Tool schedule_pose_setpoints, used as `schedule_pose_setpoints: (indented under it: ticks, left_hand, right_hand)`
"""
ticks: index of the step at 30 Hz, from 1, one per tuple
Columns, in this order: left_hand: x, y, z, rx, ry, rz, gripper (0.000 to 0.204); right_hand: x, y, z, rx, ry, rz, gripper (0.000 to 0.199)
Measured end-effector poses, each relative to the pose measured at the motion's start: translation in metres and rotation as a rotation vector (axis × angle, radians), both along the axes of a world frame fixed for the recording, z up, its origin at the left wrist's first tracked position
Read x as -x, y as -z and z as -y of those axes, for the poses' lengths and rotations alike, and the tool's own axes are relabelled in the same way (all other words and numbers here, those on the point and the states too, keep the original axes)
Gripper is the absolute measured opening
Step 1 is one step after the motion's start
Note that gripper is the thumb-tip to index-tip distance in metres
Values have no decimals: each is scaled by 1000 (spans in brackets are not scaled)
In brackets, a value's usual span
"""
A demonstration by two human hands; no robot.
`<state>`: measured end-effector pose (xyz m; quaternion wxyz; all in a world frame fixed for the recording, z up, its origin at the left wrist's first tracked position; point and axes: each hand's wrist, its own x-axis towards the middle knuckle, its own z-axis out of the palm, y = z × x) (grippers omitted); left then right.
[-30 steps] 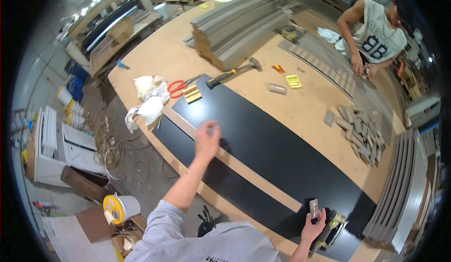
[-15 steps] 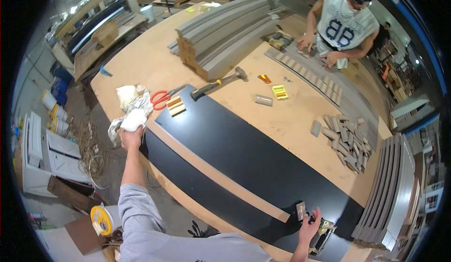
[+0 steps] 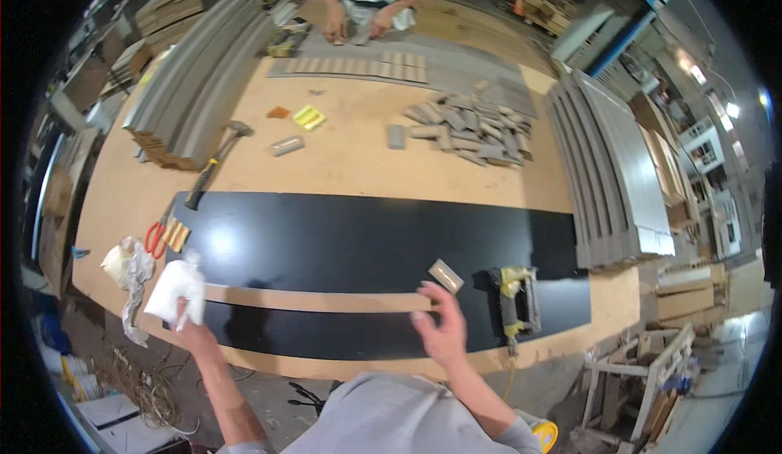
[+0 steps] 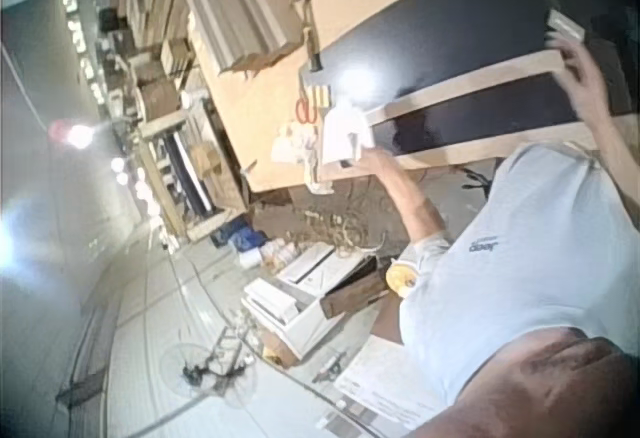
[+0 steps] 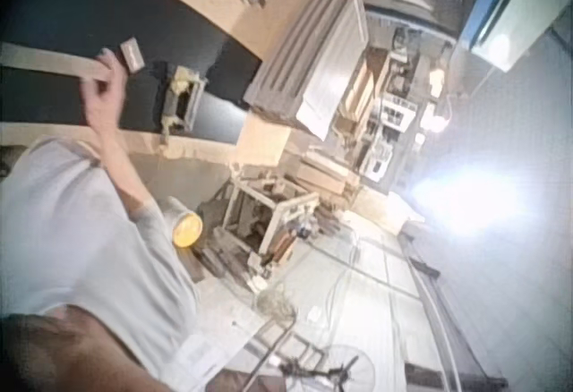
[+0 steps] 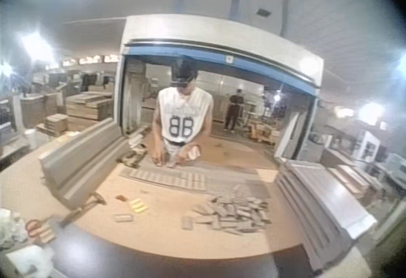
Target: The person aligns wooden blocks along a long wooden strip, fastens them using a pneumatic nail gun, and applies glue to the wooden piece from a packet by hand.
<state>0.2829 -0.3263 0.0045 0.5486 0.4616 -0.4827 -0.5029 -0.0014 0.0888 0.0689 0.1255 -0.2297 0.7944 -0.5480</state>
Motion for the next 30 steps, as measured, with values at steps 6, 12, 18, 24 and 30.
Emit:
schedule_pose_setpoints:
  ticks: [6,12,18,24,30]
  left_hand:
    - [166,-26,-224,-429,762,183,42]
    - [203,-74,-292,210,1576,321,57]
    - [226,-26,-264,575,1261,557,35]
    - [236,6,-253,690,1179,701,35]
    - [233,10,-254,695,1130,707,31]
  right_hand:
    - [-28,34,27,512,-194,679,87]
    - [21,21,-62,911,190,970,80]
    - [68,42,-118,923,475,836,69]
    - [98,53,-81,523,666,436,47]
    - [111,56,-60,263,661,345,42]
